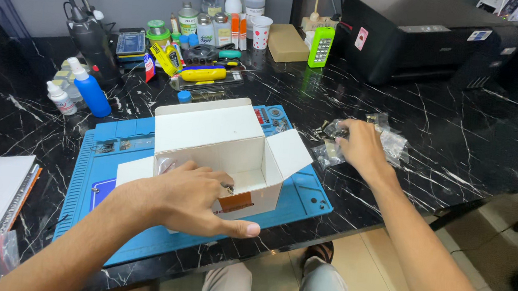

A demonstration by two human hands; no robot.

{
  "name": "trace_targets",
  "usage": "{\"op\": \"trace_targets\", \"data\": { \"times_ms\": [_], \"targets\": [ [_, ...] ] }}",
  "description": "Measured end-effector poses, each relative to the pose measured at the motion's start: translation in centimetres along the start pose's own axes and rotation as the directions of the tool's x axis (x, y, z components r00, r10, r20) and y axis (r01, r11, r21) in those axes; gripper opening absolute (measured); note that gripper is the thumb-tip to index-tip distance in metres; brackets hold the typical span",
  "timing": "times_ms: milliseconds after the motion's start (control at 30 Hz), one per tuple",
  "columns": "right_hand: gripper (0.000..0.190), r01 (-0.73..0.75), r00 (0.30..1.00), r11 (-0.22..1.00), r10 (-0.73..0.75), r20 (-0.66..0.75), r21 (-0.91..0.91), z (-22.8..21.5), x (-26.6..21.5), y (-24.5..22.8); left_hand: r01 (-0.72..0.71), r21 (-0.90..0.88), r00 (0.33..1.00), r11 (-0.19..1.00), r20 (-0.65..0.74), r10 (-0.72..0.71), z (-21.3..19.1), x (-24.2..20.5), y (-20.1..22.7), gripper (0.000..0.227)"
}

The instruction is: The person unpacks small hardware components from a cardboard box, removing them from individual plastic bags and placing them onto a blue cutting mat. They handle various screws, nuts, and metal pieces, sorting them into small piles on the mat.

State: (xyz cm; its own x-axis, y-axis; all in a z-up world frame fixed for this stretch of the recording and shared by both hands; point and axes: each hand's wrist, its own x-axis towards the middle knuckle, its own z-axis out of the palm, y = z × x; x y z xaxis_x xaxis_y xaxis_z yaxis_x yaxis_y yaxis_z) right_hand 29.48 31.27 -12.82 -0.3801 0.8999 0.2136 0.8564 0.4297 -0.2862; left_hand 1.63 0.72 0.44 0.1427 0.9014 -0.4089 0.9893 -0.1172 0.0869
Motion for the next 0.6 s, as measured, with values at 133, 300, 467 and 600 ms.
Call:
{"op": "trace_targets", "data": {
  "times_ms": [133,300,467,600],
  "targets": [
    [0.058,0.006,1.0,0.998,-0.005,-0.016,0.065,-0.9,0.2,-0.1,0.01,-0.034,1.0,0.999,0.006,-0.01,-0.4,-0.5,0.3,0.121],
    [0.055,0.208,0.956,0.97,-0.175,-0.235,0.124,-1.3,0.6,1.0,-0.042,-0.043,0.999,0.998,0.022,0.043,0.8,0.1,-0.5,0.113],
    [0.054,0.246,0.951,0.94,-0.186,-0.247,0.236,-8.8,-3.8,-5.2,-0.057,-0.138,0.997,0.989,-0.067,0.048,1.3,-0.4,-1.7,0.1],
    [0.054,0.42,0.906,0.788,-0.387,-0.169,0.45,-14.6,-8.2,-11.8,-0.2,-0.174,0.946,0.964,-0.29,0.144,1.5,-0.9,-3.1,0.098]
  ]
}}
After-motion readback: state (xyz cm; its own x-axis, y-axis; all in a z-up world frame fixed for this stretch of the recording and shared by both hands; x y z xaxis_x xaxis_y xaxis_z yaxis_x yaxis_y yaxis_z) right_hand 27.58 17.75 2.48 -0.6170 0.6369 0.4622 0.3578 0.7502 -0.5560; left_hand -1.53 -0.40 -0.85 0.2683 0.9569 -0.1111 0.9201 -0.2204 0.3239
